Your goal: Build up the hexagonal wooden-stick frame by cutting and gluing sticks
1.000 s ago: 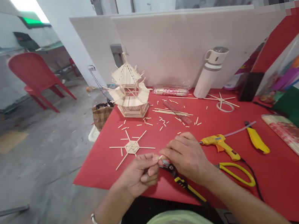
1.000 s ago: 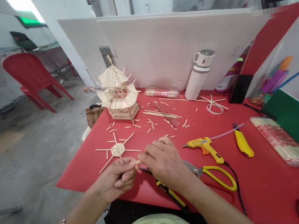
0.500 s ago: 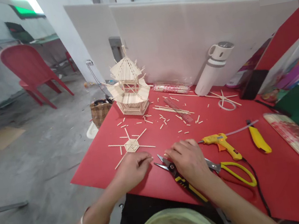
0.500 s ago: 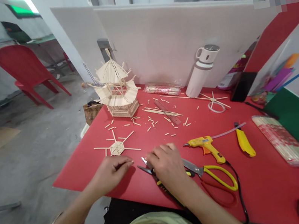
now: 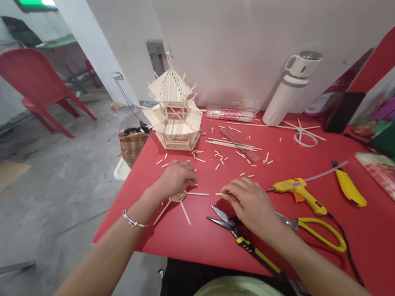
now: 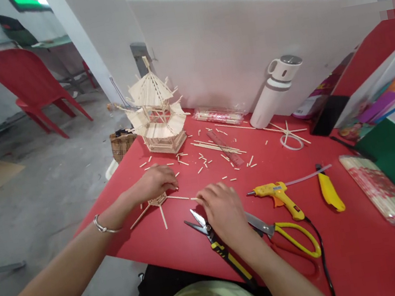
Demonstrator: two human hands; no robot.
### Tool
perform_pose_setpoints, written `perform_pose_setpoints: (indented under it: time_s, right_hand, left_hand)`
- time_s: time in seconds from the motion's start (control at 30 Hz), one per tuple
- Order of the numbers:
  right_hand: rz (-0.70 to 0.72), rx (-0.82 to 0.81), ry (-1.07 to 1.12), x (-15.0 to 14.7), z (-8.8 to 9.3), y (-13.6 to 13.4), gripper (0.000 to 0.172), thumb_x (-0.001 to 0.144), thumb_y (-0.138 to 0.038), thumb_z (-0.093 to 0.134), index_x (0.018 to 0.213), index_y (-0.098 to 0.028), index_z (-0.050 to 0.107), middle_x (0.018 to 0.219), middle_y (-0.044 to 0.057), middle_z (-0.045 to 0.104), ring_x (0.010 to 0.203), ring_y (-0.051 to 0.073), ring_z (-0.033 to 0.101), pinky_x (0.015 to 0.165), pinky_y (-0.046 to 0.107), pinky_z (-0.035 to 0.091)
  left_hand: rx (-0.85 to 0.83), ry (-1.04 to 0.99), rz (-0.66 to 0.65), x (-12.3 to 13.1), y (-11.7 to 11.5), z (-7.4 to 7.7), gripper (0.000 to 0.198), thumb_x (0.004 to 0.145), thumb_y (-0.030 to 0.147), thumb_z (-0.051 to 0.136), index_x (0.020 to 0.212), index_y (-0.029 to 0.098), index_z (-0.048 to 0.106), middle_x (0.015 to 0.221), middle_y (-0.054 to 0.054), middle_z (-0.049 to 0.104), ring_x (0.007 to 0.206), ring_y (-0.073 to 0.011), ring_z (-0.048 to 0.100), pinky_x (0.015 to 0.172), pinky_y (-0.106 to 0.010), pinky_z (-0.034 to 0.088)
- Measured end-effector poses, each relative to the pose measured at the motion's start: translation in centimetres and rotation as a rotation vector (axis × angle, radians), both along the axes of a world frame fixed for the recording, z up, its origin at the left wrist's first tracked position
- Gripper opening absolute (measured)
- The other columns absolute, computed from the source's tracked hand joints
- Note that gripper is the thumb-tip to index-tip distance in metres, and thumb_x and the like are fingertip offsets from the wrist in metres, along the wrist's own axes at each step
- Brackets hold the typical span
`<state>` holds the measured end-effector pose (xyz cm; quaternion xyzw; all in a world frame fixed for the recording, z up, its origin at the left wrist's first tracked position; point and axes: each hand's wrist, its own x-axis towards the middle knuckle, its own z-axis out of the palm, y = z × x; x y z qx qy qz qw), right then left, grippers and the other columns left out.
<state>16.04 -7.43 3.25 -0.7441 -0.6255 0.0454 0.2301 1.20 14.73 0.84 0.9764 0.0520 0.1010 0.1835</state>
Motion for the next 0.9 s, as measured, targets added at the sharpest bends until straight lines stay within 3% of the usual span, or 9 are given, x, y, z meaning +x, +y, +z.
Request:
perform_pose_setpoints:
  time_s: [0.23,0.4,0.57,0.7,0.8,0.9]
  right_hand:
    - [-0.010,-0.022,0.193,-0.8,-0.3,1.7,0.016,0.095,-0.033,0.058,0.092,-0.025,0.071,0.089,0.001,0.067,0.089,0.017,0.059,0.080,0.027,0.040]
    - [-0.033,-0.071,0.311,-2.5,-1.0,2.8,0.015,0.092,-0.032,0.060,0.089,-0.026,0.073,0.089,0.001,0.070,0.090,0.017,0.062,0.081,0.027,0.042]
    - [-0.054,-0.125,0.529,-4.5,-1.8,3.1,0.020,0.092,-0.036,0.058,0.089,-0.025,0.073,0.089,0.001,0.074,0.081,0.016,0.065,0.074,0.025,0.045]
    - [-0.100,-0.217,0.744,-5.9,-2.6,3.6,0.027,0.091,-0.044,0.055,0.085,-0.022,0.069,0.056,-0.003,0.064,0.051,0.013,0.061,0.054,0.022,0.043]
    - [-0.132,-0.258,0.873,-6.7,-3.1,4.3,0.032,0.090,-0.049,0.054,0.075,-0.021,0.064,0.042,-0.006,0.054,0.038,0.012,0.055,0.045,0.021,0.041]
    - [-0.186,-0.242,0.834,-7.2,-3.7,5.1,0.037,0.087,-0.051,0.058,0.065,-0.021,0.060,0.043,-0.004,0.057,0.038,0.013,0.056,0.045,0.021,0.042]
  left_hand:
    - [0.006,0.055,-0.060,0.4,0.5,-0.6,0.020,0.087,0.020,0.062,0.073,0.022,0.076,0.077,-0.005,0.069,0.079,-0.0160,0.060,0.071,-0.028,0.036]
    - [-0.043,-0.045,0.007,-0.7,-0.2,0.0,0.018,0.089,0.017,0.059,0.080,0.021,0.075,0.085,-0.006,0.069,0.085,-0.0172,0.061,0.074,-0.028,0.038]
    - [-0.116,-0.087,0.201,-4.9,-1.2,1.4,0.019,0.090,0.027,0.060,0.077,0.018,0.071,0.082,-0.004,0.065,0.076,-0.0154,0.059,0.070,-0.026,0.040]
    - [-0.152,0.042,0.388,-9.3,-2.3,1.2,0.020,0.091,0.025,0.054,0.080,0.019,0.070,0.078,-0.001,0.066,0.069,-0.0137,0.059,0.064,-0.025,0.039]
    - [-0.108,0.103,0.378,-11.0,-3.5,0.5,0.018,0.091,0.028,0.056,0.082,0.021,0.069,0.081,-0.001,0.067,0.072,-0.0146,0.060,0.065,-0.025,0.039]
    - [-0.068,0.145,0.368,-11.2,-4.7,-0.2,0.021,0.092,0.032,0.056,0.079,0.020,0.067,0.079,-0.002,0.066,0.072,-0.0155,0.060,0.063,-0.026,0.038]
